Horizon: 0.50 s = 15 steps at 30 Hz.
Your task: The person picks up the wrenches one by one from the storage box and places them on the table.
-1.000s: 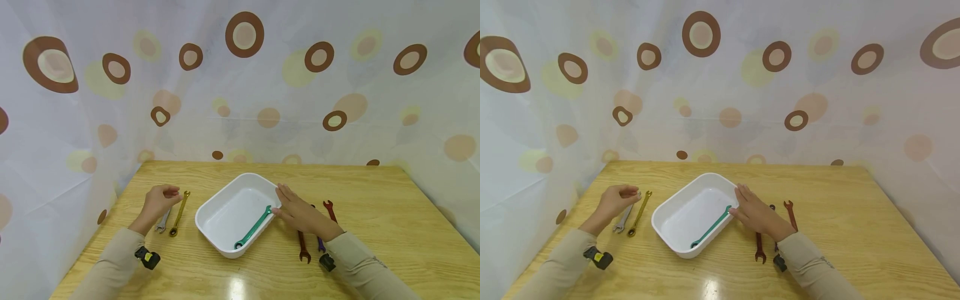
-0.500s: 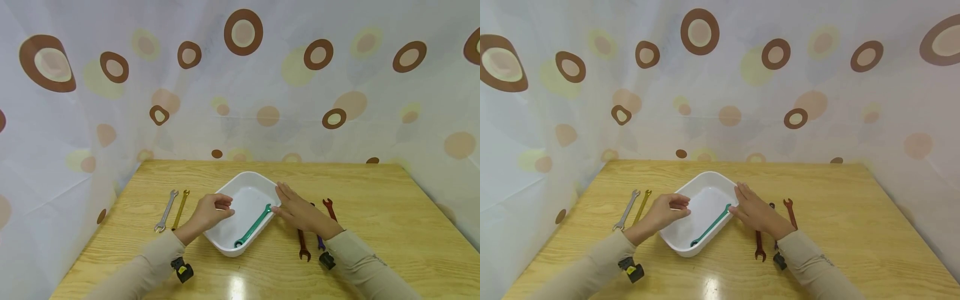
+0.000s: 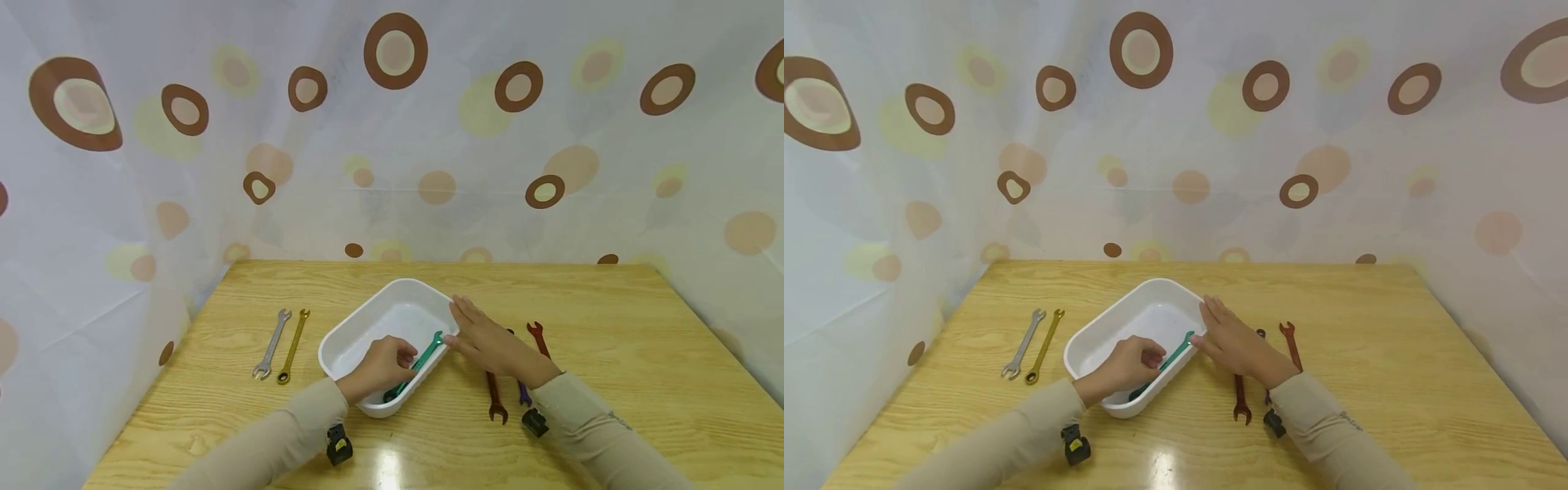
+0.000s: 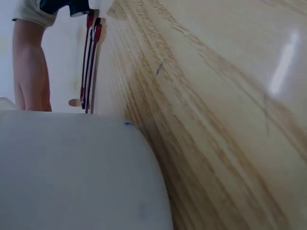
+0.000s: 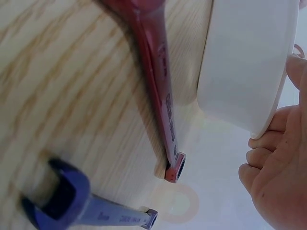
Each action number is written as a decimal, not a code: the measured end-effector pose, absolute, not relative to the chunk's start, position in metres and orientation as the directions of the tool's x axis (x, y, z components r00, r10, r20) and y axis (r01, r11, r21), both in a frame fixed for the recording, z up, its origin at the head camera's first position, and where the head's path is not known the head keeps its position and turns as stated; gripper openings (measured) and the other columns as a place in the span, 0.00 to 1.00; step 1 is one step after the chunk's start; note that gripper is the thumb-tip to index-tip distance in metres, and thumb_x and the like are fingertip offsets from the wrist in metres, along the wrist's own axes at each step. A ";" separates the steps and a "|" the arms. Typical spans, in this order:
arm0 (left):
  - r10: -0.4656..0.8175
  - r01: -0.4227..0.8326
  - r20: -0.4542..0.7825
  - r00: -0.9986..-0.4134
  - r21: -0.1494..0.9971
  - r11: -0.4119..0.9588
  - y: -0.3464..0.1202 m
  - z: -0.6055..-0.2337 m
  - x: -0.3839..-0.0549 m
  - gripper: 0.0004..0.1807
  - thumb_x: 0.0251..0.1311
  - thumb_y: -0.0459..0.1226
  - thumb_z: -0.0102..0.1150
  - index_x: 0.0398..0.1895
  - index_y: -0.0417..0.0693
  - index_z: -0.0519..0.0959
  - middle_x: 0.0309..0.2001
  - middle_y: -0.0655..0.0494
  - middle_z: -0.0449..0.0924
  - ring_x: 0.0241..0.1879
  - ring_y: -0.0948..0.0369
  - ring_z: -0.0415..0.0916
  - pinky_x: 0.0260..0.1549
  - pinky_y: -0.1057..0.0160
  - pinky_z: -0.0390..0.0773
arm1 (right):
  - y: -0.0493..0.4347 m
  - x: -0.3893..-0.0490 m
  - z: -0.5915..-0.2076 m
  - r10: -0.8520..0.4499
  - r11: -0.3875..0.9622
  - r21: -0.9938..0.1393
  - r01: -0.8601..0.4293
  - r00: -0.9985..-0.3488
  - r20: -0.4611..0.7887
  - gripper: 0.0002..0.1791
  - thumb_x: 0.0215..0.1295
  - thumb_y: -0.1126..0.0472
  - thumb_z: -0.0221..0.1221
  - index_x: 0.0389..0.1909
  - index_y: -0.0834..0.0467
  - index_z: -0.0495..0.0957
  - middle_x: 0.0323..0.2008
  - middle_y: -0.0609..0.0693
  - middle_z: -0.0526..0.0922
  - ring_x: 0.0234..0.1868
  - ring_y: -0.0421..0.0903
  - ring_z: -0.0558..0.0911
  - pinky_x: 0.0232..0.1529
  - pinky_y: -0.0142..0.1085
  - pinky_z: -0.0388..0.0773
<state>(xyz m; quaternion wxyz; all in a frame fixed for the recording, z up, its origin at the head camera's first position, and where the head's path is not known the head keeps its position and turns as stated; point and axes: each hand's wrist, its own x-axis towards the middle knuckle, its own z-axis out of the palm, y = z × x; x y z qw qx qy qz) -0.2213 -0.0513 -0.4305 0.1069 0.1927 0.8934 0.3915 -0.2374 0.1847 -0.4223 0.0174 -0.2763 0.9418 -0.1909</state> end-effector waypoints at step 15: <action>0.418 0.317 0.007 -0.908 0.663 0.678 -0.040 -0.437 -0.226 0.12 0.44 0.25 0.68 0.36 0.36 0.84 0.29 0.53 0.82 0.28 0.65 0.75 0.30 0.68 0.77 | 0.184 -0.237 -0.422 -0.535 0.767 -0.366 -0.528 -0.840 0.092 0.42 0.73 0.42 0.44 0.73 0.68 0.46 0.75 0.64 0.43 0.74 0.61 0.43 0.70 0.56 0.49</action>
